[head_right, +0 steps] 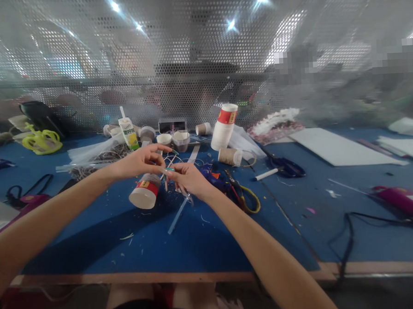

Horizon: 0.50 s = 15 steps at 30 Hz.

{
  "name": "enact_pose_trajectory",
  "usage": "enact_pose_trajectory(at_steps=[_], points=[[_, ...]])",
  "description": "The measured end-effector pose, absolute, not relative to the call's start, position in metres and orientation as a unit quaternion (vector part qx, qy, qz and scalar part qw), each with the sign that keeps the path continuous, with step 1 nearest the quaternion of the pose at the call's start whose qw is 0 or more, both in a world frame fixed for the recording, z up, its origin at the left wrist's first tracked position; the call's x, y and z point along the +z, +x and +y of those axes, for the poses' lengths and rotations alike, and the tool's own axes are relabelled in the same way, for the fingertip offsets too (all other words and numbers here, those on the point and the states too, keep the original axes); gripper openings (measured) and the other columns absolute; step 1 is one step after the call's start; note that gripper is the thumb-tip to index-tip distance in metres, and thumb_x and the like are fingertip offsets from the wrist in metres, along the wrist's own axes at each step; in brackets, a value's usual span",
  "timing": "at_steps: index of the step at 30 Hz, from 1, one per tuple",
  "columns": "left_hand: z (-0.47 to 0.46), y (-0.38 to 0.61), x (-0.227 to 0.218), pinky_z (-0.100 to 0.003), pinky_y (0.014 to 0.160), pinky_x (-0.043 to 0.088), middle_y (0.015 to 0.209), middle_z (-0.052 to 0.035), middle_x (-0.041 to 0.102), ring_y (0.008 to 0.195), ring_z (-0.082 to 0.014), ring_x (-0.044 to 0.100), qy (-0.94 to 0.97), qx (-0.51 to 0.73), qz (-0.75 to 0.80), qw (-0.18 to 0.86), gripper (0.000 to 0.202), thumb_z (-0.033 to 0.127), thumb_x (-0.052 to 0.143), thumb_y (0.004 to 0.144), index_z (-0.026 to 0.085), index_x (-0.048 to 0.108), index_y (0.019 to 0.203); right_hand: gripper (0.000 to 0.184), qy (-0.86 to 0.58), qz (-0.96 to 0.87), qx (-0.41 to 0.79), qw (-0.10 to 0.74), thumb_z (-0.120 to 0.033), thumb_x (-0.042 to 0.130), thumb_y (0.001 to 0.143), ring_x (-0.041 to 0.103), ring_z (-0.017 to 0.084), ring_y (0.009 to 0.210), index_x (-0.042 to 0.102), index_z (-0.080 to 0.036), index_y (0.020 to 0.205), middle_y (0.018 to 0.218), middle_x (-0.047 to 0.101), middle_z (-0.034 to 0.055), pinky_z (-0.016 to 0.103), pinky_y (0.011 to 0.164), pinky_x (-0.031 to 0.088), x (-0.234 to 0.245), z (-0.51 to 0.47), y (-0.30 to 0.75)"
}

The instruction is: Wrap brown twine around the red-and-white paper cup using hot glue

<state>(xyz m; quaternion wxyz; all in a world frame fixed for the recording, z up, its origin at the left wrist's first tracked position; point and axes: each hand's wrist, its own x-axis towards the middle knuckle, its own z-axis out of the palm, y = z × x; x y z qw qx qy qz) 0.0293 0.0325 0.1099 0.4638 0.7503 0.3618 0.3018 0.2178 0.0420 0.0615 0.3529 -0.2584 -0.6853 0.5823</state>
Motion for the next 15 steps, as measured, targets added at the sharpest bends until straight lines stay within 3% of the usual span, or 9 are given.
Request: enact_pose_trajectory(at_steps=[3,5,7,10,13,15], points=[[0.035,0.016,0.111,-0.030,0.077,0.047,0.092,-0.0036,0.067,0.087,-0.0155,0.063,0.751,0.348,0.357,0.433,0.041,0.026,0.065,0.079,0.016,0.053,0.117,0.047,-0.258,-0.671,0.578,0.386,-0.064,0.063,0.076,0.033,0.005,0.029,0.057,-0.020,0.060,0.033,0.044,-0.0101,0.022,0.044,0.043,0.061,0.043,0.218],[0.038,0.002,0.104,-0.030,0.081,0.048,0.108,-0.0069,0.065,0.098,-0.0172,0.061,0.724,0.447,0.365,0.379,0.035,0.032,0.061,0.083,0.018,0.056,0.114,0.047,-0.255,-0.659,0.585,0.397,-0.064,0.060,0.079,0.032,0.006,0.029,0.055,-0.021,0.060,0.031,0.040,-0.0111,0.024,0.050,0.047,0.060,0.046,0.219],[0.042,-0.014,0.089,-0.030,0.085,0.048,0.115,-0.0072,0.062,0.104,-0.0180,0.058,0.678,0.569,0.351,0.306,0.033,0.038,0.058,0.085,0.020,0.055,0.113,0.046,-0.254,-0.656,0.590,0.396,-0.061,0.058,0.082,0.032,0.006,0.030,0.055,-0.021,0.059,0.029,0.038,-0.0113,0.023,0.052,0.048,0.059,0.048,0.220],[0.043,-0.035,0.055,-0.032,0.091,0.048,0.118,-0.0054,0.058,0.110,-0.0191,0.056,0.618,0.652,0.341,0.276,0.032,0.044,0.052,0.088,0.025,0.054,0.114,0.044,-0.254,-0.659,0.589,0.392,-0.055,0.058,0.085,0.034,0.006,0.032,0.056,-0.020,0.059,0.031,0.039,-0.0100,0.021,0.050,0.044,0.059,0.049,0.222],[0.035,-0.045,0.022,-0.043,0.098,0.046,0.124,-0.0072,0.054,0.115,-0.0225,0.054,0.617,0.632,0.332,0.330,0.044,0.053,0.052,0.086,0.028,0.045,0.121,0.041,-0.259,-0.662,0.587,0.387,-0.050,0.058,0.086,0.037,0.005,0.034,0.056,-0.018,0.059,0.040,0.049,-0.0061,0.020,0.040,0.032,0.061,0.049,0.223],[0.024,-0.044,0.009,-0.053,0.102,0.042,0.135,-0.0128,0.047,0.124,-0.0292,0.050,0.682,0.526,0.322,0.393,0.072,0.057,0.066,0.075,0.027,0.034,0.132,0.041,-0.265,-0.664,0.586,0.382,-0.047,0.056,0.088,0.040,0.006,0.037,0.054,-0.018,0.058,0.045,0.053,-0.0040,0.021,0.039,0.027,0.062,0.048,0.224]])
